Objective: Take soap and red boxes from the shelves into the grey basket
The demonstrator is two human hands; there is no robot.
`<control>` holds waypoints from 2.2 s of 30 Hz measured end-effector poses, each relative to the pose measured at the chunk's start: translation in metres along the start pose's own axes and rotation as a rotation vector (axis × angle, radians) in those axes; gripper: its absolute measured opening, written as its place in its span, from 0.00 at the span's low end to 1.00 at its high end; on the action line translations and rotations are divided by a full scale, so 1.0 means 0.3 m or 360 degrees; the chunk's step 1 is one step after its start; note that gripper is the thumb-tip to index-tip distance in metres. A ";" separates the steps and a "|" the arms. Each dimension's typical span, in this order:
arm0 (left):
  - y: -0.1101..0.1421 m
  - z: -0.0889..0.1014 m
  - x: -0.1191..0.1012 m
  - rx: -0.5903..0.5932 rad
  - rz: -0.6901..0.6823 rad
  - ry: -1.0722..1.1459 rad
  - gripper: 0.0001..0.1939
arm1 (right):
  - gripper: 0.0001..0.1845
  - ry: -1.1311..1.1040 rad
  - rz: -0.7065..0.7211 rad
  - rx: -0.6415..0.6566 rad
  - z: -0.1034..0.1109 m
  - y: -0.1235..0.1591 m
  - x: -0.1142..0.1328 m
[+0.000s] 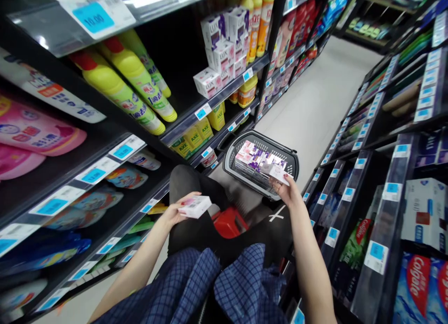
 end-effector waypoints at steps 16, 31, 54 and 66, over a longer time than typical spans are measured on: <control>-0.030 0.147 0.006 -0.0232 -0.0069 0.0487 0.34 | 0.31 0.1920 0.0183 -0.0435 0.022 -0.916 -0.053; -0.028 0.126 -0.025 -0.0406 0.0070 0.0505 0.34 | 0.34 0.2333 0.0177 -0.0241 0.062 -1.076 -0.196; -0.007 0.209 0.028 -0.0397 -0.0036 0.0519 0.40 | 0.30 0.2546 0.0402 -0.0215 -0.015 -1.116 -0.174; -0.009 0.176 0.000 -0.0114 0.0046 0.0572 0.37 | 0.34 0.2839 0.0501 0.0255 -0.268 -1.193 -0.277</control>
Point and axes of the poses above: each hand's wrist, its own y-axis away from the middle knuckle, its own z-axis out of the back of the hand, x = y × z, the point moved 4 cm from there along -y, towards the middle knuckle, and after that the axes turned 3 degrees about y, right-handed, at the moved point
